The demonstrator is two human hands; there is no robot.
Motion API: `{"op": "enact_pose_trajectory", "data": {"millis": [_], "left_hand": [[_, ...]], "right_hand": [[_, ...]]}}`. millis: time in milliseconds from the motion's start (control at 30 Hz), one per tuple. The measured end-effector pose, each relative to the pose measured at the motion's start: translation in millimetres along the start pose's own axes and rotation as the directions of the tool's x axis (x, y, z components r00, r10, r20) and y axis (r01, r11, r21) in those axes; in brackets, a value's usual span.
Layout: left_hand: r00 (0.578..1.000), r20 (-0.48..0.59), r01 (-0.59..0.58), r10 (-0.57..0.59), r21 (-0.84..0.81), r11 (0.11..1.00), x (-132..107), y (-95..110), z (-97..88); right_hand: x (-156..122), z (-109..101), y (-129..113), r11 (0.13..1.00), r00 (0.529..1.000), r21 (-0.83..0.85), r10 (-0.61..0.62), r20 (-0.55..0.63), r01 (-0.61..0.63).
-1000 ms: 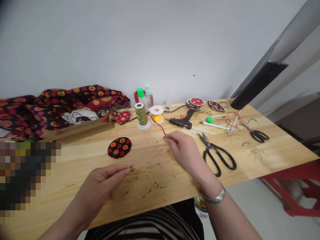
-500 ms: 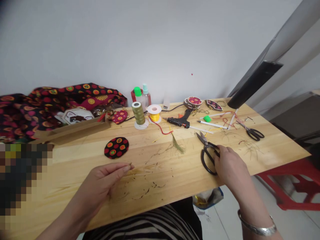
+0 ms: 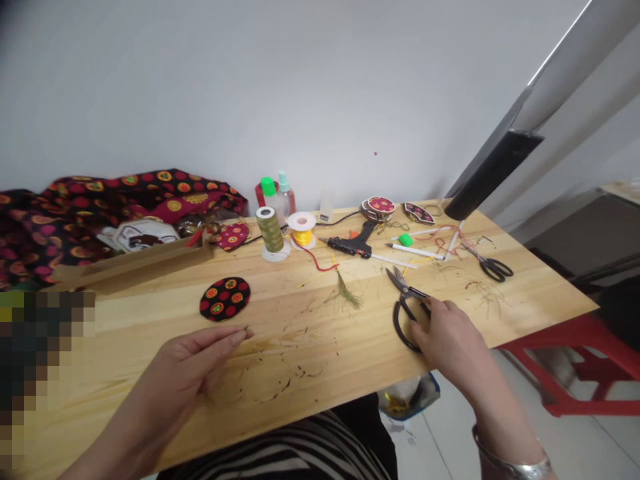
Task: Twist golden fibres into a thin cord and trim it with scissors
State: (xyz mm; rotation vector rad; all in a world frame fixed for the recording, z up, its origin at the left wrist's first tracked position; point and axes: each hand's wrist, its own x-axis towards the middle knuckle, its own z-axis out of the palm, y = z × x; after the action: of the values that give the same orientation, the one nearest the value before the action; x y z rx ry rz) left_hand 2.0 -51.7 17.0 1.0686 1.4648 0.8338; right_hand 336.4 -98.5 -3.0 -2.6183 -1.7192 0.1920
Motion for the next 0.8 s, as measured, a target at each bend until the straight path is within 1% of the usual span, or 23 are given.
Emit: {"op": "enact_pose_trajectory", "data": {"millis": [67, 100, 167, 200, 233, 267, 300, 333, 367, 400, 467, 500, 567, 700, 800], "left_hand": [[1.0, 0.008, 0.023, -0.023, -0.016, 1.0, -1, 0, 0.7], [0.999, 0.002, 0.041, -0.041, -0.03, 0.999, -2, 0, 0.7], [0.998, -0.012, 0.059, -0.06, -0.052, 0.997, -2, 0, 0.2], [0.998, -0.009, 0.068, -0.069, -0.059, 0.996, -2, -1, -0.2], [0.997, 0.001, 0.075, -0.075, -0.064, 0.995, -2, -1, -0.7], [0.997, 0.013, 0.076, -0.075, -0.064, 0.995, -1, -1, -1.2], [0.997, 0.024, 0.075, -0.073, -0.063, 0.995, 0, -2, -1.6], [0.997, 0.036, 0.071, -0.069, -0.061, 0.996, 0, -2, -2.1], [0.997, 0.048, 0.066, -0.063, -0.06, 0.996, 1, -3, -2.6], [0.997, 0.059, 0.063, -0.059, -0.058, 0.996, 1, -3, -3.2], [0.995, 0.08, 0.058, -0.054, -0.049, 0.997, 1, -3, -4.2], [0.995, 0.087, 0.057, -0.053, -0.045, 0.997, 1, -3, -4.8], [0.995, 0.089, 0.051, -0.047, -0.039, 0.998, 0, -3, -5.7], [0.995, 0.094, 0.039, -0.035, -0.042, 0.998, 0, -2, -6.8], [0.993, 0.115, 0.03, -0.026, -0.034, 0.999, -1, -2, -6.1]], "right_hand": [[-1, -4, 2, 0.998, 0.998, 0.049, 0.028, 0.051, -0.031], [-3, -6, 1, 0.994, 0.998, 0.099, 0.034, 0.051, -0.039], [-9, -10, -3, 0.955, 1.0, 0.295, 0.017, 0.024, -0.023], [-14, -11, -8, 0.904, 1.0, 0.427, -0.012, 0.027, 0.0], [-19, -12, -15, 0.827, 0.997, 0.562, -0.059, 0.044, 0.024], [-26, -14, -24, 0.734, 0.987, 0.678, -0.133, 0.087, 0.039], [-32, -16, -34, 0.65, 0.966, 0.759, -0.219, 0.138, 0.039], [-39, -18, -45, 0.583, 0.932, 0.811, -0.313, 0.18, 0.04], [-46, -19, -56, 0.537, 0.889, 0.843, -0.405, 0.215, 0.041], [-52, -21, -68, 0.51, 0.845, 0.859, -0.477, 0.241, 0.043], [-62, -24, -87, 0.532, 0.778, 0.845, -0.554, 0.297, 0.056], [-65, -24, -95, 0.553, 0.762, 0.83, -0.568, 0.311, 0.073], [-69, -24, -107, 0.571, 0.744, 0.814, -0.589, 0.316, 0.106], [-70, -19, -119, 0.536, 0.716, 0.837, -0.627, 0.306, 0.112], [-68, -17, -122, 0.534, 0.717, 0.837, -0.631, 0.297, 0.124]]}}
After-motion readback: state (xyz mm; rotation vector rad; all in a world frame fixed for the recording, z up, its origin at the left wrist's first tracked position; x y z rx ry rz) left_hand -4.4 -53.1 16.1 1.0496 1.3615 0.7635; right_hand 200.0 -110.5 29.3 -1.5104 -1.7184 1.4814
